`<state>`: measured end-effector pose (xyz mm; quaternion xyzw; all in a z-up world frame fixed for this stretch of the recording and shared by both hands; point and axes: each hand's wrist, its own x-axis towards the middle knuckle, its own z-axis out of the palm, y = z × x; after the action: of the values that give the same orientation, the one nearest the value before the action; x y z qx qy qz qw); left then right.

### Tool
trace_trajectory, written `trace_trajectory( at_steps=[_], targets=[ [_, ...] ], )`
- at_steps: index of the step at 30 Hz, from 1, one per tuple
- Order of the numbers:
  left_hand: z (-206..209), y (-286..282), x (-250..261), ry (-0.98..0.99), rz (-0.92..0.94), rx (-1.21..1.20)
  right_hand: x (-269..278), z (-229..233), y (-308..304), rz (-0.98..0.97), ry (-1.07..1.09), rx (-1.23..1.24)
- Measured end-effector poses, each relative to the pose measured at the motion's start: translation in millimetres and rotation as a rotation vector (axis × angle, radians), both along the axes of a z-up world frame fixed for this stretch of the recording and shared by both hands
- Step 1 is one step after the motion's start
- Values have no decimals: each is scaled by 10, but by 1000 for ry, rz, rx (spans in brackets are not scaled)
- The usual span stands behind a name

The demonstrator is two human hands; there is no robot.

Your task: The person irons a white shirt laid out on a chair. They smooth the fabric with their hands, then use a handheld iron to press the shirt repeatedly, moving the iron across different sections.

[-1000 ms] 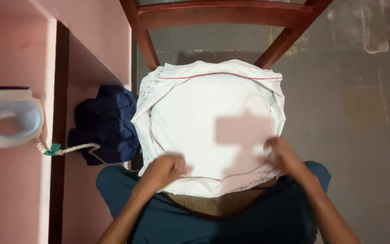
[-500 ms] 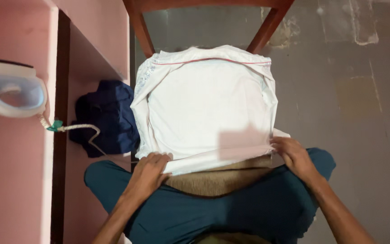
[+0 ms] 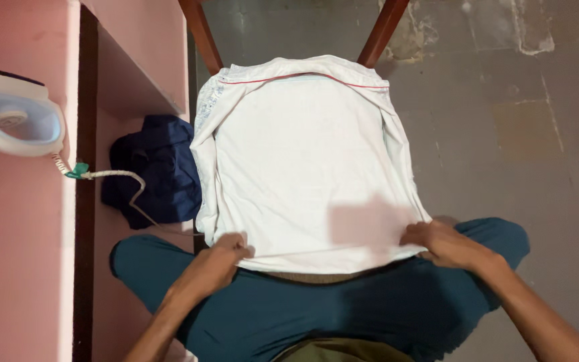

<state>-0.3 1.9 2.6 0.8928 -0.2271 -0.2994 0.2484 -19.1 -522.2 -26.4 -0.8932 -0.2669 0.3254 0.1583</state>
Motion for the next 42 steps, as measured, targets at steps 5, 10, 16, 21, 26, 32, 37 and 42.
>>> trace_trajectory(
  at_steps=[5,10,16,21,26,32,37,42],
  targets=[
    [-246,193,197,125,-163,-24,-53,-230,-106,14,185,50],
    [-638,198,323,551,-223,134,49,-406,-203,26,590,29],
    [-891,405,464,397,-247,-469,305,-31,270,-692,21,-156],
    [-1230,442,1022,-60,681,-437,967,-588,535,-624,-656,408],
    [-1484,45,1384,-488,622,-84,1420,-1121,867,-574,-791,296],
    [-1022,-313,1383,-527,634,-58,1759,-1210,801,-893,-624,428],
    [-1087,-555,1851,-625,387,-314,2176,-1268,742,-790,-585,478],
    [-1071,-625,2442,-631,422,-313,2559,-1222,701,-708,-524,516]
  ],
)
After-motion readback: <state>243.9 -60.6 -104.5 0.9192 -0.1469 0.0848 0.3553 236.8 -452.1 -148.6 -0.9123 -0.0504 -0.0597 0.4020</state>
